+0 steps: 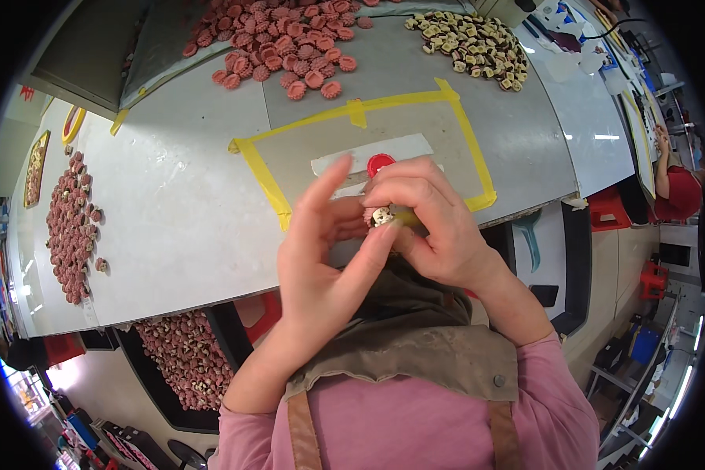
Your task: The person dumps figurine parts from a tray onto the table, pours glue from a bottle into a small cap, and assembles figurines by dipping the parts into the glue and pressing them together.
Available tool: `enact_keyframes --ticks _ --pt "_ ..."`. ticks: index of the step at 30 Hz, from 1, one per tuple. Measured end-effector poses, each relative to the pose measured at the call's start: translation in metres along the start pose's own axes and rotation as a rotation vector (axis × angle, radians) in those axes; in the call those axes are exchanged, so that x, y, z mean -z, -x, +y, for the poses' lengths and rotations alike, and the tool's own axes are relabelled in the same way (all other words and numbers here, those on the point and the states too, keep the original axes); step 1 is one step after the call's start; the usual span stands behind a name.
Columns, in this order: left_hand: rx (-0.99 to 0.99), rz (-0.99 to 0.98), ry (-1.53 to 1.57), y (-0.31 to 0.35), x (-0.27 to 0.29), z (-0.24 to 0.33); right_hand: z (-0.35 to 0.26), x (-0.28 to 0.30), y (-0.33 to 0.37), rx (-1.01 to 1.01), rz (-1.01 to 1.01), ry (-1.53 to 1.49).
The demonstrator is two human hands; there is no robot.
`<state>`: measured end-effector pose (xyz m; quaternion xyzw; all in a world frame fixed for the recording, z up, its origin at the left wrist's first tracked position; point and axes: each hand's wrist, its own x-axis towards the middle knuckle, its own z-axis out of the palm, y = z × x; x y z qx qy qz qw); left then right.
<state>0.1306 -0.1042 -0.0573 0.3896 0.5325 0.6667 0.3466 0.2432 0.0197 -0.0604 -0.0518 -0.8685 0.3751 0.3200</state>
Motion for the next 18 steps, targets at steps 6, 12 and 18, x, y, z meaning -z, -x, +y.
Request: enact_keyframes --ticks 6,12,18 --pt "-0.078 0.016 -0.100 -0.006 -0.005 -0.008 0.003 -0.003 0.002 0.044 0.100 0.121" --pt "-0.127 0.090 -0.686 -0.012 0.021 0.008 0.004 0.035 -0.004 0.047 0.035 0.158" --pt "-0.244 0.328 -1.579 -0.018 0.127 0.028 0.048 0.117 -0.004 -0.331 0.104 0.390"
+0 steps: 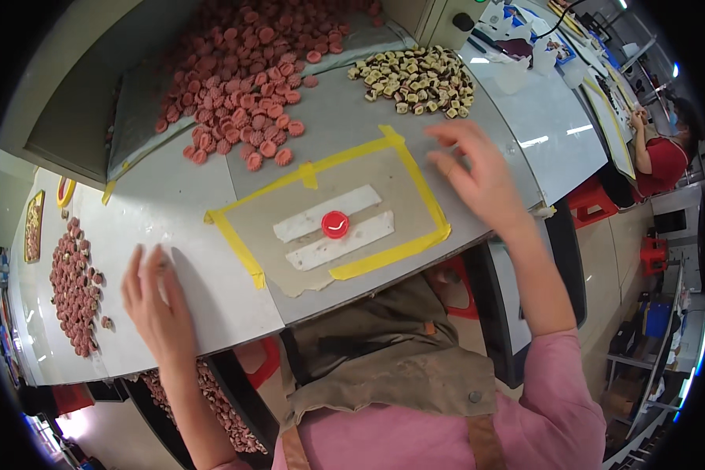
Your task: The person dumps figurine parts from a tray onto the table, pours glue from a bottle into a small cap, and assembles figurines by dipping the parts into the glue and pressing them together.
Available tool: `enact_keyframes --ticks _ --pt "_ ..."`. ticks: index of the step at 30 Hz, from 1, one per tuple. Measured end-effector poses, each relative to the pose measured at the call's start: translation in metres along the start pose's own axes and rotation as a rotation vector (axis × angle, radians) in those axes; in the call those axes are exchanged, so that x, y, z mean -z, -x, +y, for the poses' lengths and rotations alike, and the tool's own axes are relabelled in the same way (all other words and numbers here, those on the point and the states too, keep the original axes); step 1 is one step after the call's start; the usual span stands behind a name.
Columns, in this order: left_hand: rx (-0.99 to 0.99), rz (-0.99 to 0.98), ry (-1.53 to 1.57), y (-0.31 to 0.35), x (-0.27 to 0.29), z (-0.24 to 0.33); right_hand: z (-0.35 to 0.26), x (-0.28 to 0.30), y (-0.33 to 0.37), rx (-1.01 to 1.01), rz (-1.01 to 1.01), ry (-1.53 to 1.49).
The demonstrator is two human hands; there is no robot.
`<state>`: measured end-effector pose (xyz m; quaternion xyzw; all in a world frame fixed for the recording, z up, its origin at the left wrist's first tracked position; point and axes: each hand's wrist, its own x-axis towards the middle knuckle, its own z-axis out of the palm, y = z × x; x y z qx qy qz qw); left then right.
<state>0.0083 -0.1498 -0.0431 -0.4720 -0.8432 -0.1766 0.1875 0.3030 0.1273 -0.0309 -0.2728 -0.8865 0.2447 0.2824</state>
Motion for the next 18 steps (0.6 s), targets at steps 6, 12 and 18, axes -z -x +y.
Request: enact_keyframes --ticks 6,12,18 --pt "-0.181 -0.109 0.369 -0.062 -0.024 0.048 0.034 -0.007 -0.035 -0.087 0.045 0.120" --pt "-0.249 -0.179 0.474 -0.094 -0.056 0.075 0.043 -0.016 -0.043 0.139 0.063 0.304" --pt "-0.325 -0.147 0.479 -0.086 -0.054 0.076 0.022 -0.019 -0.037 0.049 0.024 0.080"
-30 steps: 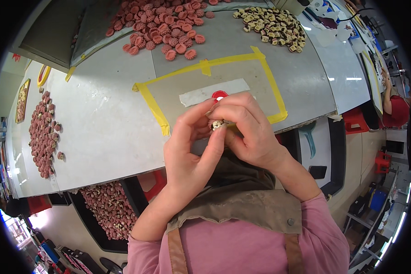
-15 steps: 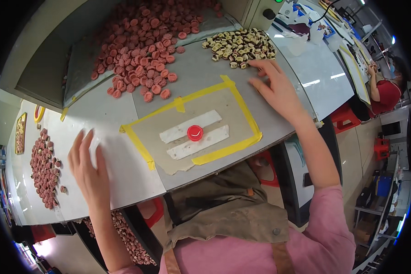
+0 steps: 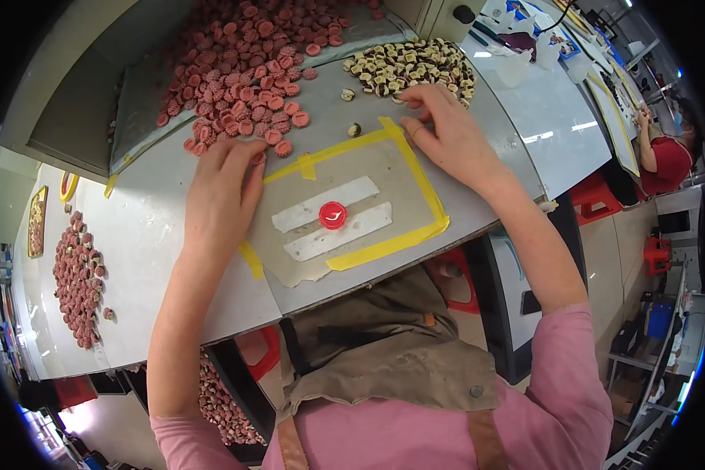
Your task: The person dumps figurine parts from a tray onto the table, pours glue from a bottle into a small cap, and assembles figurines by dipping the parts into the glue and pressing them together.
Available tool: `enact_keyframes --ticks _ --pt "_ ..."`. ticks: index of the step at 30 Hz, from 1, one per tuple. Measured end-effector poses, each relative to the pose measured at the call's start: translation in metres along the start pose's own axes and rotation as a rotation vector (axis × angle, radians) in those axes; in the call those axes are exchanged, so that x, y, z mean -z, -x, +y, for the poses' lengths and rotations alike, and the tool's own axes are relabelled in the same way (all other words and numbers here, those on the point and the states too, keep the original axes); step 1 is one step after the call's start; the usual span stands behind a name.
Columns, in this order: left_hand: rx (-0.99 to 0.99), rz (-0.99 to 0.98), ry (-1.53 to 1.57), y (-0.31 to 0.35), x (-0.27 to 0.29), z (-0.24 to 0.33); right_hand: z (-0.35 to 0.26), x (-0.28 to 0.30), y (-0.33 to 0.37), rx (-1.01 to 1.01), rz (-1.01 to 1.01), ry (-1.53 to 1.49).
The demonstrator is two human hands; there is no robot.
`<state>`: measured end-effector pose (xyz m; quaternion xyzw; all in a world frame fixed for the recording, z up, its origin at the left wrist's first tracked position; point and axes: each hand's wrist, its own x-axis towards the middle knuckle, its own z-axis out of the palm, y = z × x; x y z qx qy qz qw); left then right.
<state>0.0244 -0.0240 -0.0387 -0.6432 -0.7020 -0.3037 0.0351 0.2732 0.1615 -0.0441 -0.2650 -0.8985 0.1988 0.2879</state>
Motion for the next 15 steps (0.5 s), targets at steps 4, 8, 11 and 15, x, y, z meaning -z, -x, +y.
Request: enact_keyframes --ticks 4,8,11,15 --pt "-0.127 -0.053 -0.285 0.007 0.003 0.009 -0.017 -0.005 -0.006 -0.024 -0.084 -0.055" --pt "-0.062 -0.036 -0.229 0.018 0.014 0.018 -0.029 -0.016 -0.015 0.106 -0.087 -0.061" --pt "0.156 0.015 0.081 0.029 0.021 0.023 -0.032 -0.032 -0.023 0.292 -0.108 -0.088" --pt "0.452 0.023 0.710 0.047 0.031 0.025 -0.034 -0.037 -0.024 0.352 -0.160 -0.005"
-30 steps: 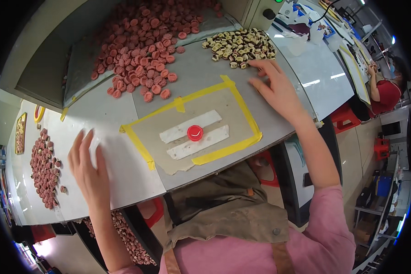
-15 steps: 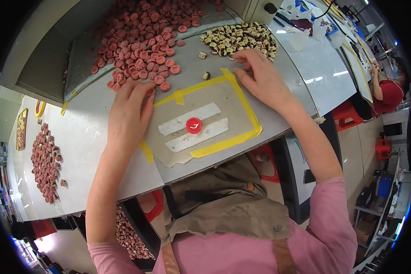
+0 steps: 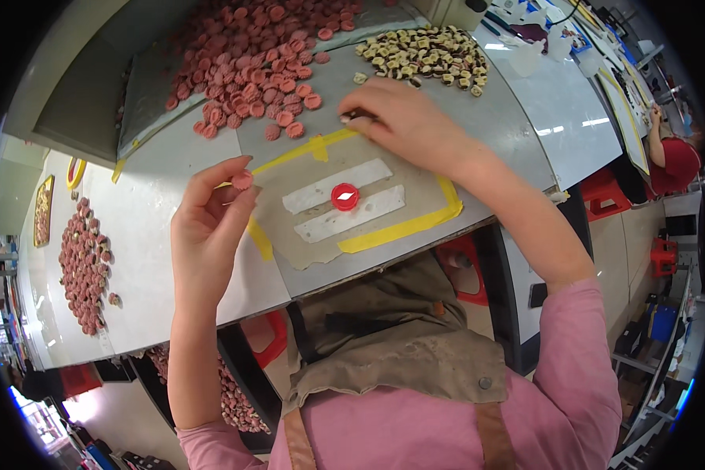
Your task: The person dumps figurine parts from a tray onto the table, pours glue from a bottle into a small cap, and assembles figurines by dipping the parts into the glue and pressing them together.
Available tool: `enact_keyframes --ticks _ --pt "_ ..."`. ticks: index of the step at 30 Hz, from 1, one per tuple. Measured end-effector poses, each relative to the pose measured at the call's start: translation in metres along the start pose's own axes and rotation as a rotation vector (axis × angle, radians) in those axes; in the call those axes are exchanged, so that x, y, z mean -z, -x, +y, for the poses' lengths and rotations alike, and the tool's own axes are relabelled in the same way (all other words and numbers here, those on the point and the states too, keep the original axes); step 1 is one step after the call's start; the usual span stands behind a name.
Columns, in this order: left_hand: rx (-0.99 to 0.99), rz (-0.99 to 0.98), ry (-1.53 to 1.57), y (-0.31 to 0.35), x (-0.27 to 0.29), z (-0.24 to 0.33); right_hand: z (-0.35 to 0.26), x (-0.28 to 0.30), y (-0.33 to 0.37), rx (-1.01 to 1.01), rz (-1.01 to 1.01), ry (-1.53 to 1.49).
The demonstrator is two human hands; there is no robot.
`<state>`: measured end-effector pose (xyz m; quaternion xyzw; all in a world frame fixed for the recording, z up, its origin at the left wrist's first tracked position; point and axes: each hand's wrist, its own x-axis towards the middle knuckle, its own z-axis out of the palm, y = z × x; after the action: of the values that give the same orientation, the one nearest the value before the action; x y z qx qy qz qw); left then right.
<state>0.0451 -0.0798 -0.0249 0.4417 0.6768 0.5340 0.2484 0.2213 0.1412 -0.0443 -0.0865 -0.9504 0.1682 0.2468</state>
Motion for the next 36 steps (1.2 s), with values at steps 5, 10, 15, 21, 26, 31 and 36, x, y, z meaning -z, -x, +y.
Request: enact_keyframes --ticks 5,10,15,21,26,31,36 --pt "0.244 0.010 0.443 0.022 -0.004 0.006 -0.023 0.034 0.031 -0.216 -0.047 -0.058" --pt "0.297 -0.033 0.719 0.034 -0.015 -0.001 -0.021 0.030 0.041 -0.228 -0.069 0.063" --pt "0.279 -0.102 0.748 0.045 -0.030 -0.003 -0.013 0.000 0.036 -0.076 0.057 0.261" --pt "0.360 -0.043 0.940 0.052 -0.025 -0.011 -0.033 0.014 0.034 -0.279 -0.030 0.045" --pt "0.308 -0.067 1.015 0.054 -0.027 -0.013 -0.031 0.023 0.041 -0.295 -0.079 -0.101" --pt "0.300 -0.054 1.005 0.054 -0.029 -0.014 -0.027 0.021 0.038 -0.172 -0.081 0.071" --pt "0.268 -0.038 1.006 0.059 -0.029 -0.015 -0.036 0.017 0.037 -0.200 -0.065 0.117"
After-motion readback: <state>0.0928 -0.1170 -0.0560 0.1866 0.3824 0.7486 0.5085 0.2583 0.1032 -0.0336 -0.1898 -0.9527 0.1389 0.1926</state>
